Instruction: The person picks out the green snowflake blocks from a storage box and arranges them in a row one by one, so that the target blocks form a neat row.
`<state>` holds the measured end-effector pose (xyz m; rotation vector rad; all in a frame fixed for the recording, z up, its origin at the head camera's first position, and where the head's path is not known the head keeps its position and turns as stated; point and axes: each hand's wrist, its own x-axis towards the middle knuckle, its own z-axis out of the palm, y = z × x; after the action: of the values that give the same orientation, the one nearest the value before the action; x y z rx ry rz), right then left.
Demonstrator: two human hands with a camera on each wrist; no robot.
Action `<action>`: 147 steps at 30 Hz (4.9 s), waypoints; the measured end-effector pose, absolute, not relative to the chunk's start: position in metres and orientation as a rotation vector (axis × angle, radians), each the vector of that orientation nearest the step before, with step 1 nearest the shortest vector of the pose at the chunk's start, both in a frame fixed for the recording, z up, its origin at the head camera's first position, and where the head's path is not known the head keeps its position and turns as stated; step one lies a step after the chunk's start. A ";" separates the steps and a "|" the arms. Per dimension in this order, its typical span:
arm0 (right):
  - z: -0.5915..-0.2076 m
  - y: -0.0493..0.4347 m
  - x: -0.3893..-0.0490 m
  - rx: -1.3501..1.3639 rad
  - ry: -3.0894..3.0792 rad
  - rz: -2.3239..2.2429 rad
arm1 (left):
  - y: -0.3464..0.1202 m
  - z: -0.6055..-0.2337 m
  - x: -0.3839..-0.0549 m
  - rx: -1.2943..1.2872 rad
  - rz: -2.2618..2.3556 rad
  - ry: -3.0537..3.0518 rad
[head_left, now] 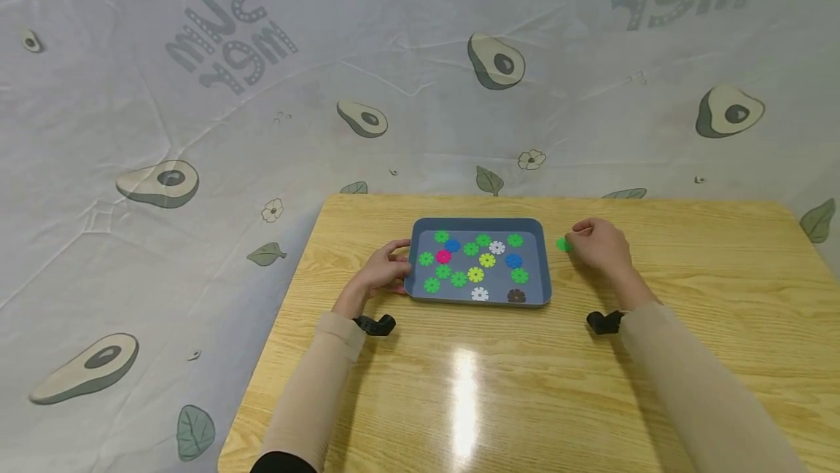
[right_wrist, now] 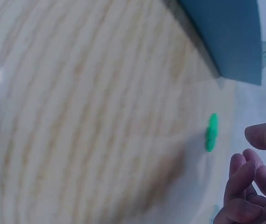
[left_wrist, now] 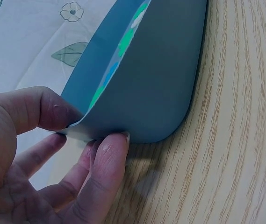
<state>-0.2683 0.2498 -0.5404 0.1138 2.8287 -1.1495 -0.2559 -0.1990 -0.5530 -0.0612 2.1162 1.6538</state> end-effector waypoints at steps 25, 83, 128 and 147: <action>-0.491 0.137 -0.252 -0.483 2.760 -1.067 | -0.199 -0.554 -0.254 -0.053 1.669 2.111; -0.541 0.061 -0.240 -0.511 2.750 -0.665 | -0.201 -0.558 -0.256 -0.057 1.701 2.089; -0.506 0.173 -0.258 -0.096 2.779 -1.423 | -0.202 -0.559 -0.253 -0.044 1.705 2.079; -0.522 0.246 -0.260 0.160 2.750 -1.452 | -0.202 -0.559 -0.252 -0.041 1.716 2.065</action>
<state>-0.2598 0.2458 -0.5224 0.1599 2.7498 -1.4518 -0.2515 -0.2022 -0.5587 -0.0409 2.0651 1.7165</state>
